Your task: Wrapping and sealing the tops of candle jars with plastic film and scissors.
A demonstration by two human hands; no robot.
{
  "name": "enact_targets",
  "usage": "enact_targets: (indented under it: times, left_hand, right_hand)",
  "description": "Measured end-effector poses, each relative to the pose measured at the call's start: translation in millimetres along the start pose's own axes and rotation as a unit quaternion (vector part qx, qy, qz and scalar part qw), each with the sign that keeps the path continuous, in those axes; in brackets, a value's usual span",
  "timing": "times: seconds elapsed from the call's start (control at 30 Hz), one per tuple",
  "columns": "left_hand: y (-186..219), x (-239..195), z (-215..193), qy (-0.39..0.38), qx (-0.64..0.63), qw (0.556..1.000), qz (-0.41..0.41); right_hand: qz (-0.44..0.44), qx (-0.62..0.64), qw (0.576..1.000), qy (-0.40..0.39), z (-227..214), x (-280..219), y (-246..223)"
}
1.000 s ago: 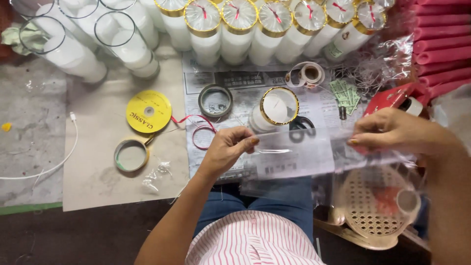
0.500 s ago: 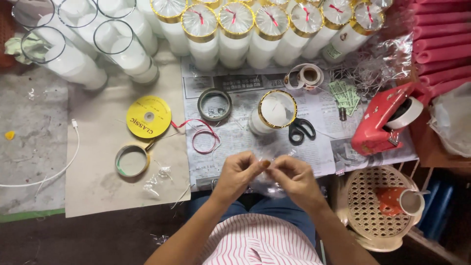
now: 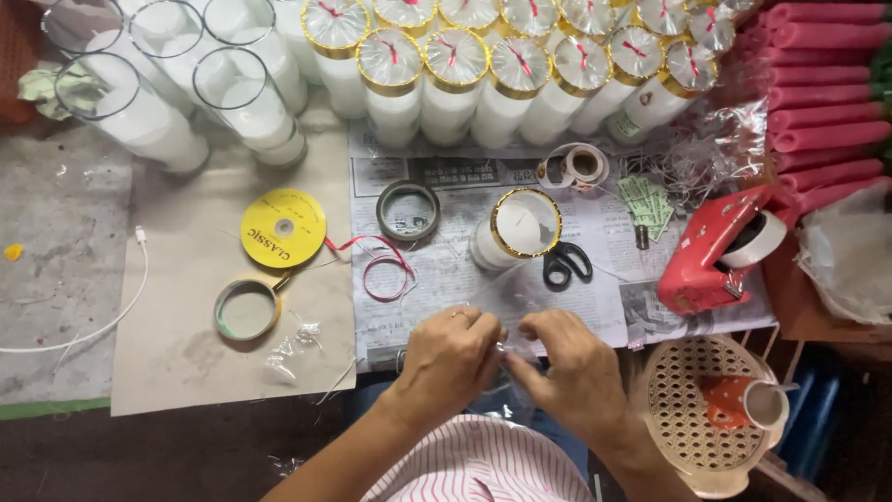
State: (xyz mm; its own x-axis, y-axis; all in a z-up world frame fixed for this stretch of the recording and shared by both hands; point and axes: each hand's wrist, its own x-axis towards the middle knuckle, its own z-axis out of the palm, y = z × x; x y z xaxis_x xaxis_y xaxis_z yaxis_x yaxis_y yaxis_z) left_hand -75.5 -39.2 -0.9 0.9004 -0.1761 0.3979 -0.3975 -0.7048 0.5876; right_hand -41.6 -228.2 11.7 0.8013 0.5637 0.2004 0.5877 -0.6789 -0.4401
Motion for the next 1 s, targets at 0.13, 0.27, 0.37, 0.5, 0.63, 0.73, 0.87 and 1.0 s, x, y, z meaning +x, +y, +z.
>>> enact_targets:
  times: [0.13,0.27,0.37,0.5,0.63,0.73,0.87,1.0]
  left_hand:
    - [26.9,1.8,-13.4,-0.068,-0.123,0.990,-0.032]
    - [18.3,-16.7,1.8,-0.185,-0.647,0.730,-0.120]
    - [9.1,-21.8,-0.6,-0.149,-0.703,0.669,-0.192]
    - [-25.2,-33.8,24.3,0.019,-0.106,0.988,-0.111]
    - [-53.3,-25.4,39.9,0.107,-0.076,0.973,-0.190]
    - [-59.3,-10.5,37.7,0.157,-0.175,0.949,-0.211]
    - [-63.0,7.3,20.8,0.223,-0.202,0.924,-0.237]
    - [-58.7,6.7,-2.9,0.199,0.008,0.974,-0.109]
  right_hand:
    - [0.026,0.008,0.999,0.022,28.6,2.1,24.5]
    - [0.097,0.386,0.917,0.029,43.0,17.2,46.4]
    - [0.207,0.418,0.879,0.101,37.0,20.2,37.9]
    - [0.065,0.158,0.970,0.172,31.1,11.6,34.2]
    - [-0.021,0.164,0.983,0.080,40.1,-1.9,18.7]
    - [-0.096,0.383,0.919,0.011,28.1,1.0,-16.4]
    - [0.010,0.642,0.749,-0.164,39.4,-1.5,-8.4]
    - [0.191,0.475,0.859,-0.033,38.2,-1.9,14.8]
